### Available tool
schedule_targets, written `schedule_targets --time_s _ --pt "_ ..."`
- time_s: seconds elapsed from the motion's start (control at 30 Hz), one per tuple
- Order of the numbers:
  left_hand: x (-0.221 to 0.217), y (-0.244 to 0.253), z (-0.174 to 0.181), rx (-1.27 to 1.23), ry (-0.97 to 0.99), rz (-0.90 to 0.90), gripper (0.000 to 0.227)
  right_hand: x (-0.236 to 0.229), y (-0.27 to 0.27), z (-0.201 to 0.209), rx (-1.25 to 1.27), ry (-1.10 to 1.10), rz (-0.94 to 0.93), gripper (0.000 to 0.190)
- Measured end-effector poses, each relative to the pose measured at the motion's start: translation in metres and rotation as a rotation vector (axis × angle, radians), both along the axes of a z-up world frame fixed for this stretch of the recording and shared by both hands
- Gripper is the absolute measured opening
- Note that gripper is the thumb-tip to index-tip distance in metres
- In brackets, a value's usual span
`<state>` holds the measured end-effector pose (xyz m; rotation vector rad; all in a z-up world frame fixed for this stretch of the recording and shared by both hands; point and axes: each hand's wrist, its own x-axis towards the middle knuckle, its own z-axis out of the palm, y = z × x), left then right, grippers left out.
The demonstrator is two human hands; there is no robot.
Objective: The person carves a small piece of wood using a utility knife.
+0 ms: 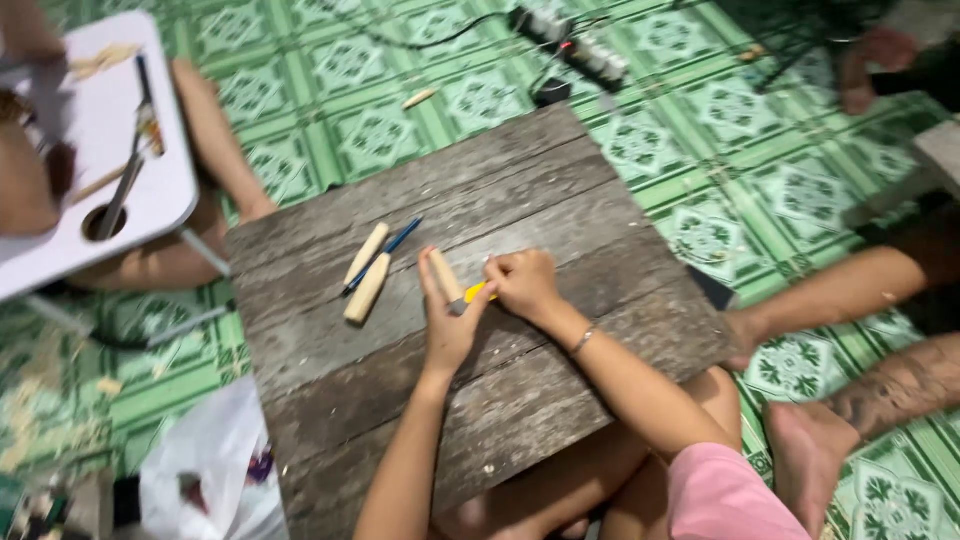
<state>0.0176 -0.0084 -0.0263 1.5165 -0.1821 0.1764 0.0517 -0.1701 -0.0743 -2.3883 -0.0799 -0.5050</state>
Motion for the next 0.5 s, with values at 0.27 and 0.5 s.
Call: schedule_targets --time_s 0.27,0.5 --pt "0.002 0.003 -0.009 -0.033 0.046 0.035 0.103 0.004 0.009 0.006 -0.014 -0.054 -0.018 0.040" --pt "0.002 0.004 0.002 -0.044 0.150 -0.177 0.108 0.007 0.005 0.005 -0.031 -0.063 0.013 0.042"
